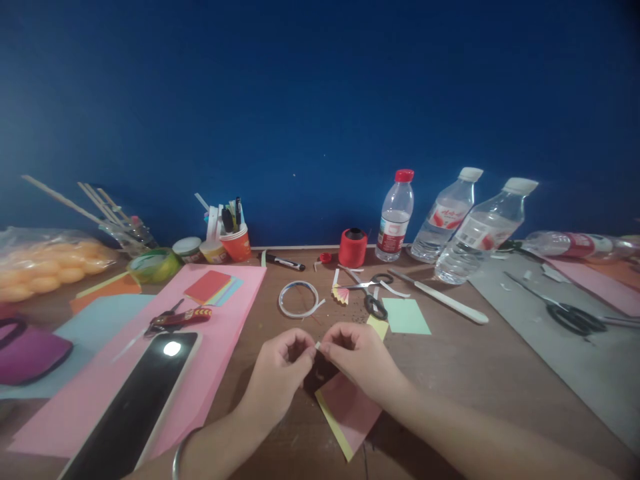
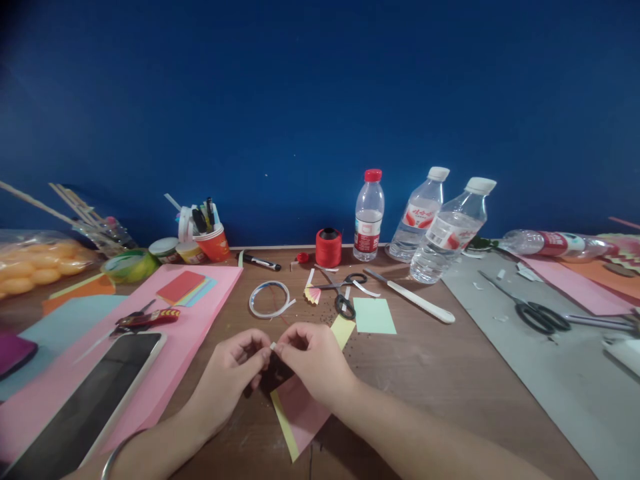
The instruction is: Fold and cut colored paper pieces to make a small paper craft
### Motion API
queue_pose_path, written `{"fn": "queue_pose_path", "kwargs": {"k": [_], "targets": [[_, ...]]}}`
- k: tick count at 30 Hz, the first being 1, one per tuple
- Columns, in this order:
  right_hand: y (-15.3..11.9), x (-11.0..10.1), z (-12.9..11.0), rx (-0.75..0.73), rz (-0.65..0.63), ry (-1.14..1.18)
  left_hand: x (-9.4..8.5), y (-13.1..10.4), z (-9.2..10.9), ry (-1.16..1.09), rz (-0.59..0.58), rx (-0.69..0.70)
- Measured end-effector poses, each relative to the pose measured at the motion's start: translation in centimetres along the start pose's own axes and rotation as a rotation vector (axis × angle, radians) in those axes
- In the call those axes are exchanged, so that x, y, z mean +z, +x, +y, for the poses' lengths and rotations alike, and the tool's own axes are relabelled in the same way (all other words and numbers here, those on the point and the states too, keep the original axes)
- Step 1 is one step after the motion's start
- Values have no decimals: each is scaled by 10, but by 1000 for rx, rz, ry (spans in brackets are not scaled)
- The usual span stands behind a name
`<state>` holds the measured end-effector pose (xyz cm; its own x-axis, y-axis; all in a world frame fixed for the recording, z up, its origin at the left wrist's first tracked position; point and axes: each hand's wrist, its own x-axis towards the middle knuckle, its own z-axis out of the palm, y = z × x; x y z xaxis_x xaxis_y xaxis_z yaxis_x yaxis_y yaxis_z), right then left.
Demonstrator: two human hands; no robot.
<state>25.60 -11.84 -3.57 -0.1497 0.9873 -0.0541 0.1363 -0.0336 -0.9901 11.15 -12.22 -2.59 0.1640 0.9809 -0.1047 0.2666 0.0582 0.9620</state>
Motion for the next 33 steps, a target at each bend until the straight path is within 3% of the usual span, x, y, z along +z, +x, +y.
{"fn": "queue_pose_path", "kwargs": {"k": [33], "targets": [[-2, 1, -3, 10, -26, -23, 1, 0, 1, -41, 19, -8]]}}
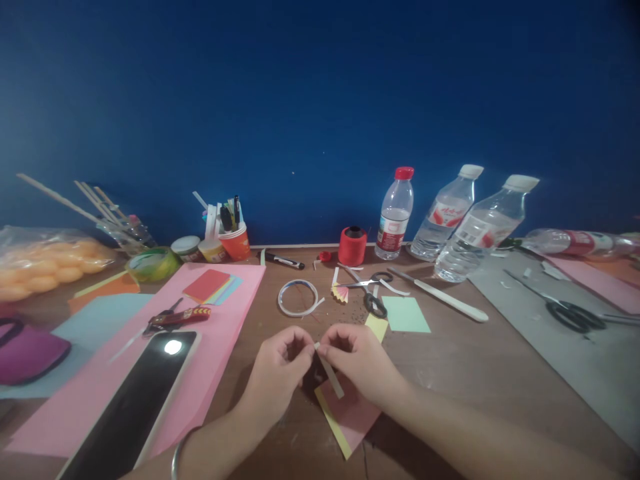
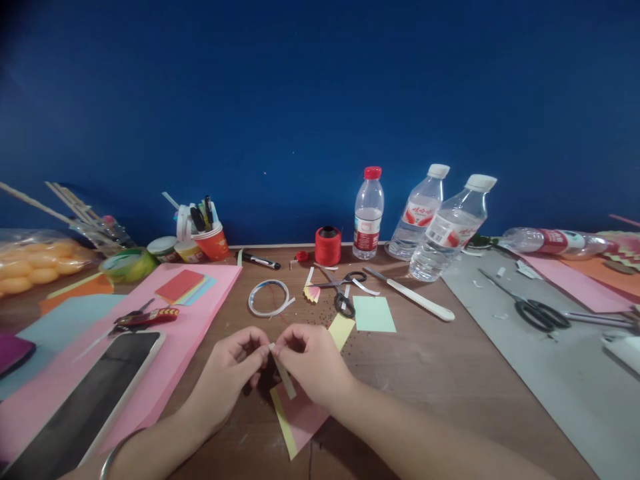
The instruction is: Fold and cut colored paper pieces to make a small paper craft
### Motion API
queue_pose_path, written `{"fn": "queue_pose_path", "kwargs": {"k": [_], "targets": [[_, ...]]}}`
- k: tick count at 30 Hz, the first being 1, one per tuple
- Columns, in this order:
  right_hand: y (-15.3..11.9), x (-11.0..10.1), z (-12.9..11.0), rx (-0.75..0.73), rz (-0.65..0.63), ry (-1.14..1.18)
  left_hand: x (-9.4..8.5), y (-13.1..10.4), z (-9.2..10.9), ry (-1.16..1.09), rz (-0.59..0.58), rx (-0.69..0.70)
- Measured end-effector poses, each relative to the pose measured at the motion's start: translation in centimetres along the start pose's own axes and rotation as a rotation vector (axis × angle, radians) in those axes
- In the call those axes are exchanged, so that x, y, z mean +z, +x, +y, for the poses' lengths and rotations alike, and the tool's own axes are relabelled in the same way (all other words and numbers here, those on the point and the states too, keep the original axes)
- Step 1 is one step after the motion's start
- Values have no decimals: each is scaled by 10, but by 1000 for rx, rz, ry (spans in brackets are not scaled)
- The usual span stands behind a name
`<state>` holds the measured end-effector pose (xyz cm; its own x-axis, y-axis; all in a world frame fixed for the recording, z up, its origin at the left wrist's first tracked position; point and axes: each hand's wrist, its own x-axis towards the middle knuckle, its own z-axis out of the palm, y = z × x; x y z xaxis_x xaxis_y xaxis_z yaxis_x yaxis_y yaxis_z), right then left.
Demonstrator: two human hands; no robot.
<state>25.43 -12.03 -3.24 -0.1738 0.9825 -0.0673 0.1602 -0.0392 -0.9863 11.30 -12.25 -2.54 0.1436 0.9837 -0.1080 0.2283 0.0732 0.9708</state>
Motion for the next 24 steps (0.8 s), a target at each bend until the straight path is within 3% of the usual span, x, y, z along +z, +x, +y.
{"fn": "queue_pose_path", "kwargs": {"k": [12, 14, 17, 20, 24], "targets": [[0, 0, 3, 1, -40, 4, -1, 0, 1, 15, -24, 10], [-3, -1, 5, -84, 3, -95, -1, 0, 0, 2, -14, 8], [-8, -2, 4, -379, 89, -360, -1, 1, -1, -30, 6, 11], [-13, -3, 2, -644, 54, -558, -1, 1, -1, -41, 13, 18], [-14, -3, 1, -631, 68, -592, -1, 0, -1, -13, 7, 25]]}}
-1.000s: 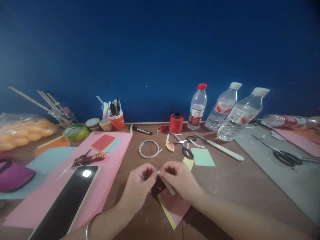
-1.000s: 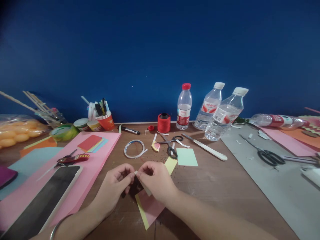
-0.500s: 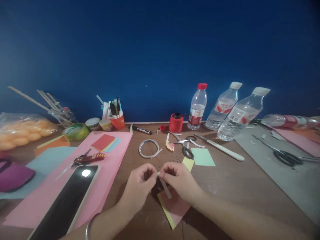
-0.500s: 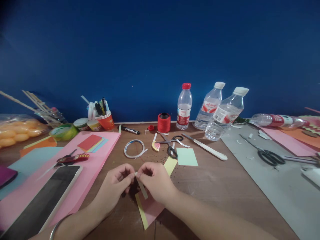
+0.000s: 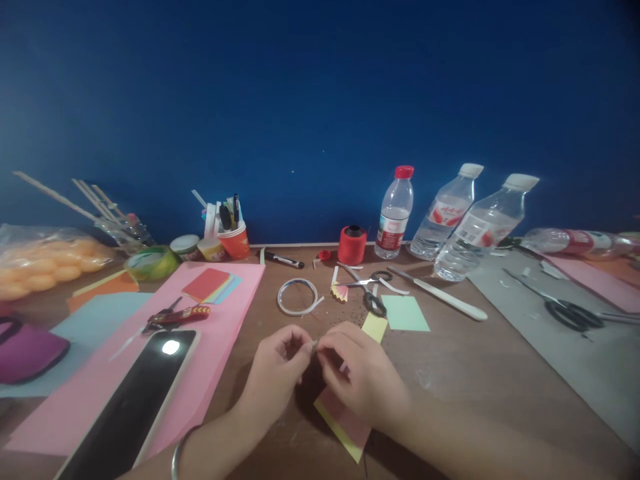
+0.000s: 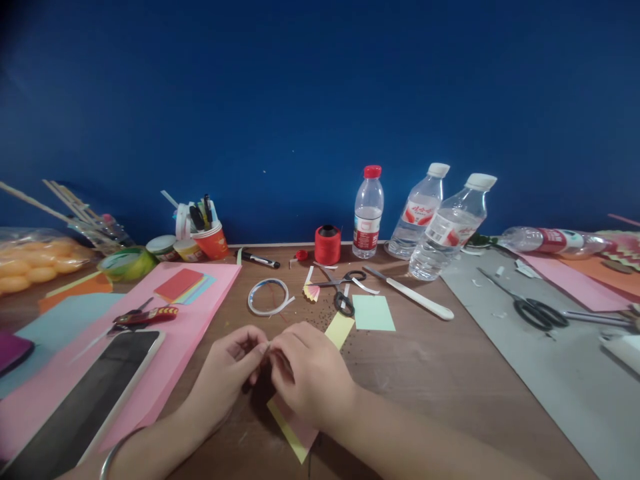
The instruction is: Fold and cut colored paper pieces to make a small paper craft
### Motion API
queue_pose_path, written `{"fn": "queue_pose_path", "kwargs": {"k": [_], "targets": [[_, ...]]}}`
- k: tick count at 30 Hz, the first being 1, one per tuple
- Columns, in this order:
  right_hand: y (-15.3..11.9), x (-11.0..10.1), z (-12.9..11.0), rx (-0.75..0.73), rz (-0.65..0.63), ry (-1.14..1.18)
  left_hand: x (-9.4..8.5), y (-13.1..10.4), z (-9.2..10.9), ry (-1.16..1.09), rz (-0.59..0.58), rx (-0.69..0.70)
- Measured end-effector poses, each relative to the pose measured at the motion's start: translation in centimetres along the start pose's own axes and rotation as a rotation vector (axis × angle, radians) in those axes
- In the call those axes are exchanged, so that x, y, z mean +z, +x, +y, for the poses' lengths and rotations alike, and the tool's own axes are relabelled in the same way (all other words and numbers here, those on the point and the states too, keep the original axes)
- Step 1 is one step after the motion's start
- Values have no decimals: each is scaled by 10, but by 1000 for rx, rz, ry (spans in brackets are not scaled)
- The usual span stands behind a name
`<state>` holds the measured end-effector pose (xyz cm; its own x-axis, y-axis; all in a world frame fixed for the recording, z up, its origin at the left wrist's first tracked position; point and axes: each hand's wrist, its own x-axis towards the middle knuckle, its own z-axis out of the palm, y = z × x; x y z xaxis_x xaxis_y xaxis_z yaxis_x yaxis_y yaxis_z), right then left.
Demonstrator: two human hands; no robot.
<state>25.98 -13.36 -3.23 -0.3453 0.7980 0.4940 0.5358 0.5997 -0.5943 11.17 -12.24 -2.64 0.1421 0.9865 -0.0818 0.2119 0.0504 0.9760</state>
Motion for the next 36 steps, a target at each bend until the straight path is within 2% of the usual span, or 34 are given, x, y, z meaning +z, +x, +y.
{"fn": "queue_pose_path", "kwargs": {"k": [8, 18, 24, 28, 30, 33, 36], "targets": [[3, 0, -1, 219, -32, 74, 0, -1, -2, 111, 11, 38], [4, 0, -4, 355, -12, 188, -1, -5, -4, 251, -1, 140], [5, 2, -4, 451, 9, 291, -1, -6, -3, 285, -18, 147], [7, 4, 0, 595, -13, 486, 0, -4, -2, 173, 0, 107], [8, 5, 2, 637, 16, 579, 0, -2, -4, 62, 16, 53], [10, 7, 7, 667, 134, 716, 0, 0, -8, -175, 45, 1], [12, 6, 14, 692, 289, 908, -1, 1, -10, -396, 143, 14]]}}
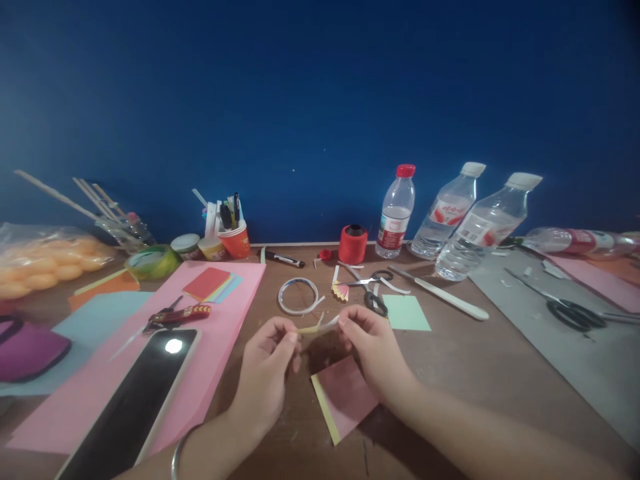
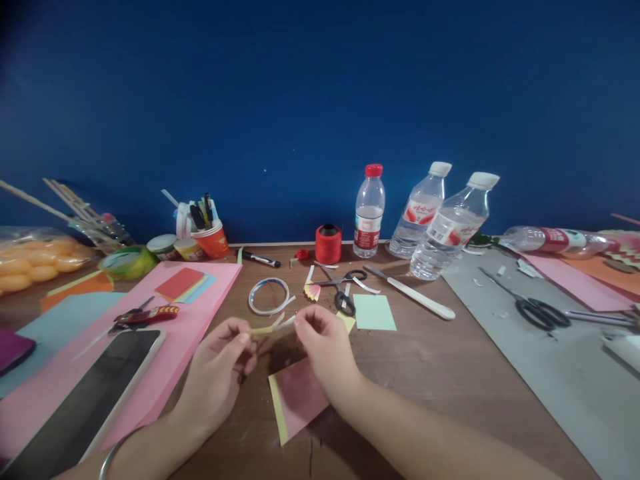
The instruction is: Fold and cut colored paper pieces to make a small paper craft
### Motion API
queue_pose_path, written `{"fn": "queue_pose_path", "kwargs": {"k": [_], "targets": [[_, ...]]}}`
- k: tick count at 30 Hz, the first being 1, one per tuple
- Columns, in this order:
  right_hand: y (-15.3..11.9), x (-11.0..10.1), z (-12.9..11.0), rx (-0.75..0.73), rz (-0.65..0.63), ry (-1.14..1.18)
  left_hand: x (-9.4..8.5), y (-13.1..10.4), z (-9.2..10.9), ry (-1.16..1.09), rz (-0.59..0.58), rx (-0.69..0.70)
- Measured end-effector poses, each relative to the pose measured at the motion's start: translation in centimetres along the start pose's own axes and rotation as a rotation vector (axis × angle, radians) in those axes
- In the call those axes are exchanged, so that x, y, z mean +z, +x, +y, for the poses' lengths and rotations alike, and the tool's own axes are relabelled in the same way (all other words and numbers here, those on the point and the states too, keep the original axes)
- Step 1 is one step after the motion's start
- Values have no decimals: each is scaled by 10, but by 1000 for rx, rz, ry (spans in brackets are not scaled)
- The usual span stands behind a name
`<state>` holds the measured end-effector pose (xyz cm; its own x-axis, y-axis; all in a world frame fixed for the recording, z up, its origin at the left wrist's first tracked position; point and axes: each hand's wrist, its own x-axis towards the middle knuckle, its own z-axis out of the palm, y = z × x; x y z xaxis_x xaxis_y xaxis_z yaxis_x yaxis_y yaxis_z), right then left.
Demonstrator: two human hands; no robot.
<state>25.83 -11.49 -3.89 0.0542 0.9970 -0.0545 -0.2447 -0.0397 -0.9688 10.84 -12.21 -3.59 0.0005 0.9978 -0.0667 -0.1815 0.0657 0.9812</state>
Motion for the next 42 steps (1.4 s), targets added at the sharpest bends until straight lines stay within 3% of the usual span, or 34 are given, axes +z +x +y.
{"fn": "queue_pose_path", "kwargs": {"k": [5, 9, 11, 15, 19, 22, 24, 32, 36, 38, 41, 42], "targets": [[18, -12, -1, 35, 165, 304, 1, 2, 5, -173, 178, 21], [34, -23, -2, 71, 372, 409, 2, 4, 6, -198, 199, 18], [38, -26, -3, 44, 393, 398, 1, 4, 5, -170, 175, 14], [31, -22, -8, -38, 231, 172, 0, 1, 3, -37, 70, 46], [13, -11, -14, -21, -145, -103, 0, -4, 4, 179, -23, 112], [5, -6, -14, 238, -488, -6, 1, -8, 8, 299, -75, 157], [3, -6, -13, 399, -615, 93, 2, -9, 10, 340, -96, 168], [3, -9, -12, 420, -566, 195, 1, -7, 9, 454, -56, 219], [9, -10, -7, 311, -396, 292, 2, -11, 10, 499, -74, 190], [14, -11, -3, 260, -270, 360, 4, -16, 12, 655, -207, 257], [19, -13, 1, 240, -151, 382, 10, -26, 14, 1038, -655, 499], [20, -13, 2, 236, -134, 369, 12, -28, 14, 1137, -751, 558]]}}
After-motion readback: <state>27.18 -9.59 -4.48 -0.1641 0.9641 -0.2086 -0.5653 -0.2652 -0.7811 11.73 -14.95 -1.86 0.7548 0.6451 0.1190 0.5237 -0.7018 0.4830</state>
